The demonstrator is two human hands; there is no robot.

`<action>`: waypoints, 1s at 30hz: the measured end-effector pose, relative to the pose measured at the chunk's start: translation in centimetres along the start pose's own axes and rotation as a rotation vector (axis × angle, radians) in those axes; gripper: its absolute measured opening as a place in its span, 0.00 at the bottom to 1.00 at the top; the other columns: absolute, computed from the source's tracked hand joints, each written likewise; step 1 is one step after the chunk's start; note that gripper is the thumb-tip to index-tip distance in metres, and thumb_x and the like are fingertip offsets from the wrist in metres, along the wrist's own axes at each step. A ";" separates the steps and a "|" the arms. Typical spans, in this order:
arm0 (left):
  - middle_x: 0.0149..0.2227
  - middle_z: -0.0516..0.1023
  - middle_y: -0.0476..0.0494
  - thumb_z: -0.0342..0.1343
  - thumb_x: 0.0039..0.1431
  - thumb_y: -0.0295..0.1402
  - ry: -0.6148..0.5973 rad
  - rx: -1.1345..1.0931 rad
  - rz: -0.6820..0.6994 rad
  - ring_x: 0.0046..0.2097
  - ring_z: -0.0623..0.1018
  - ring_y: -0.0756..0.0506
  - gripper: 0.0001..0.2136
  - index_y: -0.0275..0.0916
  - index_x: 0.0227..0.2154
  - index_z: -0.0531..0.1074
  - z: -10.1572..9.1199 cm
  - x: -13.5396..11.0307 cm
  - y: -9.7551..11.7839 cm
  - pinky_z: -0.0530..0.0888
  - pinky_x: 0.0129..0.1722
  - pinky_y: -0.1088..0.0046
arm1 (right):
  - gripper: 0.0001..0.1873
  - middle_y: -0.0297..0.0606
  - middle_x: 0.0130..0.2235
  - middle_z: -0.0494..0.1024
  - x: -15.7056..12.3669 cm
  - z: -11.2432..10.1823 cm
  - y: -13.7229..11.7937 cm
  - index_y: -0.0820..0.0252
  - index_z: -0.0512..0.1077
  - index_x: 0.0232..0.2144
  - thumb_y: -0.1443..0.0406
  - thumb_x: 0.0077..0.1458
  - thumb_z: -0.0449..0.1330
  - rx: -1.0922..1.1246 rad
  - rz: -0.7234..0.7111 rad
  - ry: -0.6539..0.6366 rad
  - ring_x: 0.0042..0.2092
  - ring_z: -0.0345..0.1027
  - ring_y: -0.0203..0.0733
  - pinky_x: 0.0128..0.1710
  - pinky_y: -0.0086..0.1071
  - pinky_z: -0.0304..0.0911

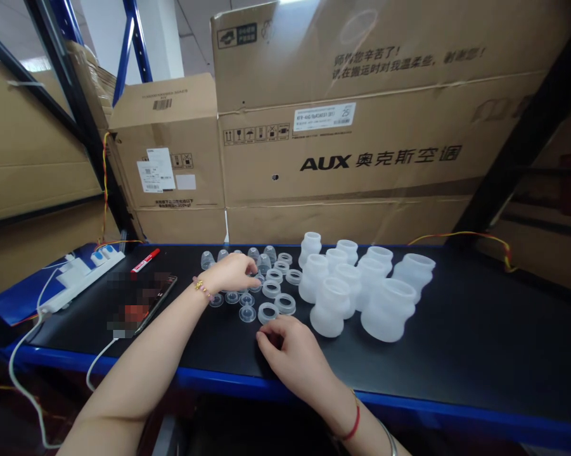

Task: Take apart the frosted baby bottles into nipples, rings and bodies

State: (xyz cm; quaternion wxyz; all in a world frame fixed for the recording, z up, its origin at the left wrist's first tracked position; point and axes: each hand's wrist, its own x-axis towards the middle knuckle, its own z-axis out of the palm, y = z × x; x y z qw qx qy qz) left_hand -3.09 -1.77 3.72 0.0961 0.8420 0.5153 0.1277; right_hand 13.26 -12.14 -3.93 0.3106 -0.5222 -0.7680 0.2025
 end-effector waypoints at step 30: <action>0.39 0.81 0.42 0.55 0.57 0.32 0.322 0.029 -0.075 0.41 0.79 0.43 0.11 0.38 0.40 0.77 0.3 -0.8 1.0 0.74 0.44 0.67 | 0.08 0.38 0.28 0.74 -0.9 -1.2 -0.1 0.59 0.78 0.32 0.69 0.54 0.58 -0.056 -0.154 -0.024 0.36 0.67 0.43 0.38 0.34 0.63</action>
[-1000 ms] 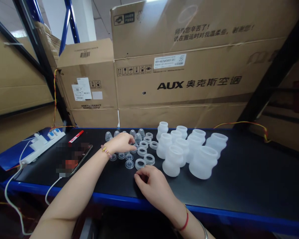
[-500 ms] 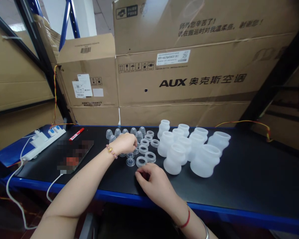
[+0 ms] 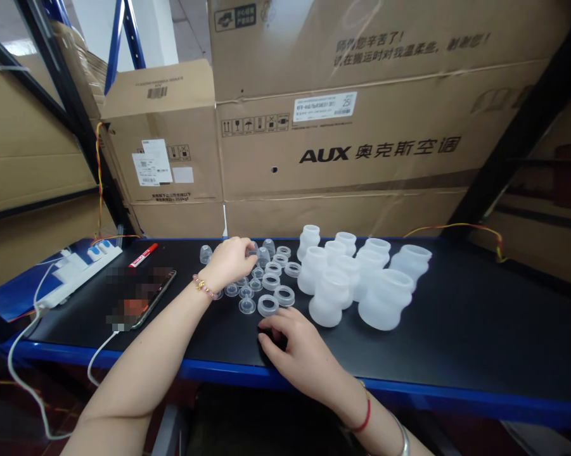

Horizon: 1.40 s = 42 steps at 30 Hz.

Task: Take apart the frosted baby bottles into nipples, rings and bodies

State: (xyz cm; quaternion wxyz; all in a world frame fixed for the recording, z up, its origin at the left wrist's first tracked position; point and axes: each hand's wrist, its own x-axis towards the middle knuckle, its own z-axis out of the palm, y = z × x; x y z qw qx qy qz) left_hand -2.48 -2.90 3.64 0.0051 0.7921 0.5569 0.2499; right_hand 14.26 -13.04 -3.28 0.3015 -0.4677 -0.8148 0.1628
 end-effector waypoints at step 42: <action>0.44 0.74 0.40 0.65 0.50 0.41 -0.420 -0.070 0.285 0.49 0.69 0.38 0.21 0.39 0.47 0.75 0.2 -4.3 0.9 0.70 0.48 0.63 | 0.14 0.38 0.25 0.76 -0.2 0.2 0.8 0.60 0.78 0.26 0.61 0.55 0.55 0.122 0.233 0.106 0.29 0.68 0.42 0.30 0.34 0.60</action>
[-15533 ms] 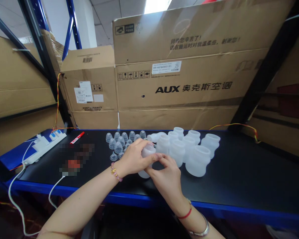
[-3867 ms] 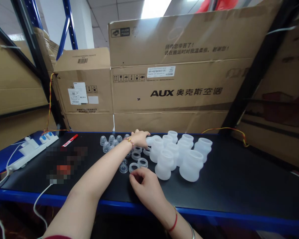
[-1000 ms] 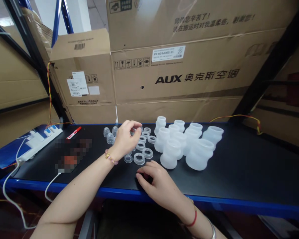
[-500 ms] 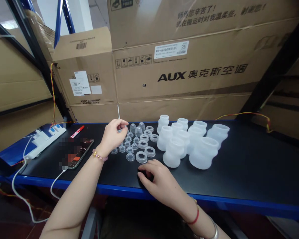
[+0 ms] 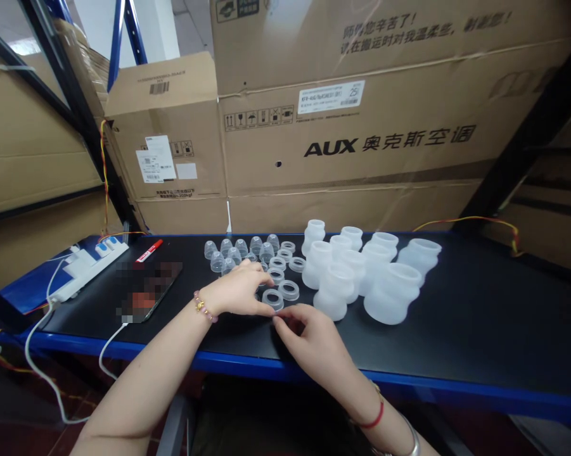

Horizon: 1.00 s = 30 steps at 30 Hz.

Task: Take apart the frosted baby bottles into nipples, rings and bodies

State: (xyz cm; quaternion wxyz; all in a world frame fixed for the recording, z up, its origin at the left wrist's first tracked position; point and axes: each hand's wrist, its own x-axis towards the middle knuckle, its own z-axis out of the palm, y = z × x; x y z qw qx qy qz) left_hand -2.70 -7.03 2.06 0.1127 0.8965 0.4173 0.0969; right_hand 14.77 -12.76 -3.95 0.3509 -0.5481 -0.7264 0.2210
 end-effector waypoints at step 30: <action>0.30 0.80 0.46 0.62 0.54 0.41 -0.205 -0.810 -0.105 0.30 0.71 0.52 0.14 0.36 0.36 0.82 -2.3 -0.2 -1.2 0.67 0.32 0.76 | 0.17 0.37 0.25 0.77 1.9 -0.1 -0.8 0.63 0.79 0.27 0.53 0.44 0.65 0.556 0.131 -0.030 0.27 0.65 0.38 0.27 0.32 0.60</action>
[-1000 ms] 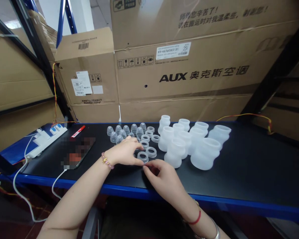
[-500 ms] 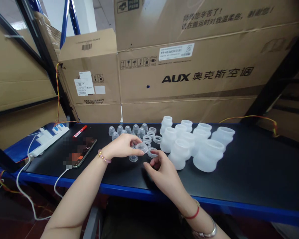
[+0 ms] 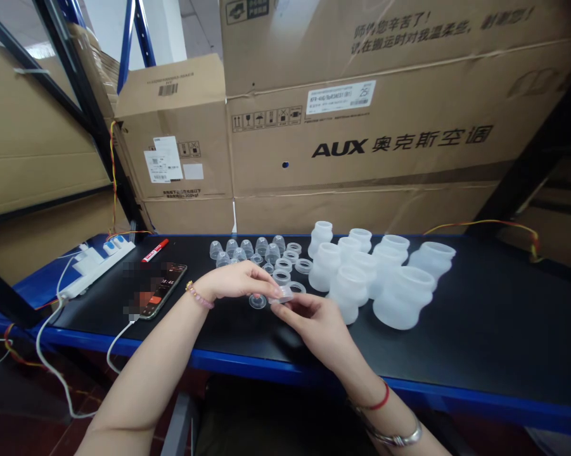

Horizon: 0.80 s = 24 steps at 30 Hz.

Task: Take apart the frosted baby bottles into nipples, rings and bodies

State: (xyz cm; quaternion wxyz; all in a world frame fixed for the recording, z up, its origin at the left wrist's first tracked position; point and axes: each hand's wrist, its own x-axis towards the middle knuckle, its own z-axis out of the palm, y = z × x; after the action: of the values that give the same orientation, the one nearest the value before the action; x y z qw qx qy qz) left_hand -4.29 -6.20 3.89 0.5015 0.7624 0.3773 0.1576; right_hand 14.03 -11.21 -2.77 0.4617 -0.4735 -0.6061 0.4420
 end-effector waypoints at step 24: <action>0.37 0.79 0.45 0.66 0.46 0.33 0.142 0.665 -0.112 0.37 0.76 0.46 0.15 0.39 0.39 0.79 -0.3 -0.2 -1.6 0.69 0.36 0.73 | 0.14 0.28 0.13 0.55 -0.2 0.1 -1.3 0.62 0.67 0.11 0.59 0.39 0.60 -0.062 0.228 0.284 0.19 0.45 0.30 0.20 0.29 0.43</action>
State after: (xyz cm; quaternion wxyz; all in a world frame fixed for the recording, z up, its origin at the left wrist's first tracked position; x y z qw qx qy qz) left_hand -5.27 -5.78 2.70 0.2057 0.8494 0.4834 0.0510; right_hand 13.74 -11.60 -1.58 0.4747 -0.6109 -0.4904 0.4013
